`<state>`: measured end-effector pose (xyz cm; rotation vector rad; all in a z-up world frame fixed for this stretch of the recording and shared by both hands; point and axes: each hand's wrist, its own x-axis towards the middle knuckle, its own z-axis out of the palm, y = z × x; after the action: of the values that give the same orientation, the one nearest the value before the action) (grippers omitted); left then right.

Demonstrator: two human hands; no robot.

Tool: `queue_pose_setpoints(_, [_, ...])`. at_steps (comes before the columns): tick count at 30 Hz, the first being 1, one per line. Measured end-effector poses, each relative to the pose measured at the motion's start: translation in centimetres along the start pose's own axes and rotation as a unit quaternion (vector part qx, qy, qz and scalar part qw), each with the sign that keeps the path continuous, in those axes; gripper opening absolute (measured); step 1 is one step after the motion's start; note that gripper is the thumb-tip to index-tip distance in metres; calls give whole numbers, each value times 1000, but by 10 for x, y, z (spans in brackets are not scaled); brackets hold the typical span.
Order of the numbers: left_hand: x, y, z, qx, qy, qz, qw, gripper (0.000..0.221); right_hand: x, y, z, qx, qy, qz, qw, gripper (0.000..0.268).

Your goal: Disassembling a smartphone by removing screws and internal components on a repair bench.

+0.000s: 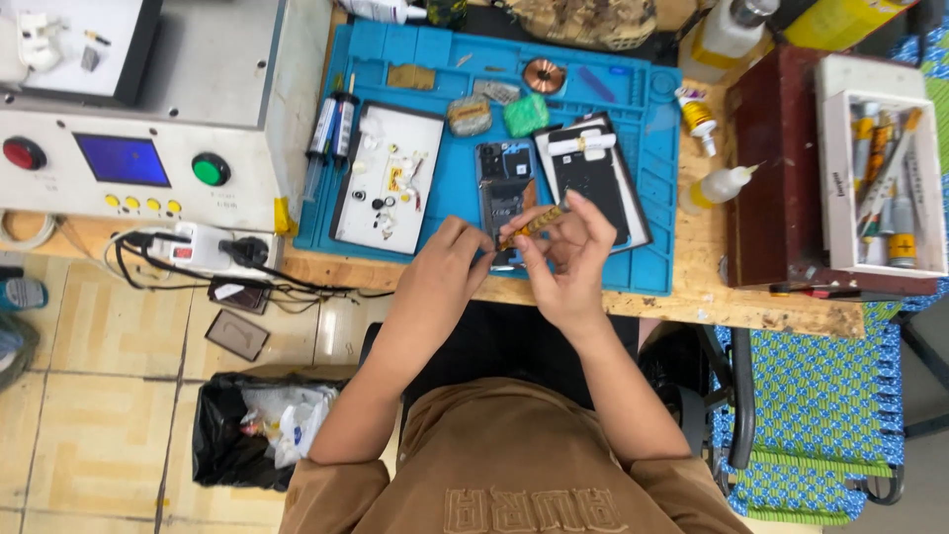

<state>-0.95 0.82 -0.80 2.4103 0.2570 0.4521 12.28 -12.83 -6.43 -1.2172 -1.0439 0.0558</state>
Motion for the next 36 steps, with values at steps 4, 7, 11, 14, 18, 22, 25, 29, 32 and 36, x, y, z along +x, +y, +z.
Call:
queue_pose_setpoints(4, [3,-10,8,82,-41,36,995,6,-5,6,-2,9,10,6,1000,74])
queue_pose_setpoints(7, [2,-10,11,127,-41,54,990,9,-5,5,-1,10,13,12,1000,73])
queue_pose_setpoints(11, [-6,-14,21,183,-34,69,980,9,-4,5,-2,13,12,19,1000,73])
queue_pose_setpoints(14, [-7,-8,20,219,-30,73,973,6,-4,4,-2,12,14,22,1000,72])
queue_pose_setpoints(18, [-10,-3,19,235,-13,81,968,8,-8,4,-2,5,24,28,999,72])
queue_pose_setpoints(22, [-10,4,17,199,10,74,977,7,-5,2,-3,-9,20,41,999,71])
queue_pose_setpoints(25, [-8,7,13,155,31,64,985,8,-4,1,-4,-6,11,46,999,71])
queue_pose_setpoints(29, [-6,-5,14,90,60,45,993,11,-4,0,-7,-1,-34,37,999,73])
queue_pose_setpoints(32, [-11,-7,15,43,74,3,996,7,-4,-3,-5,-9,-57,45,997,72])
queue_pose_setpoints(36, [-12,-9,8,-16,71,-22,997,3,-7,1,-5,-5,-78,40,996,70])
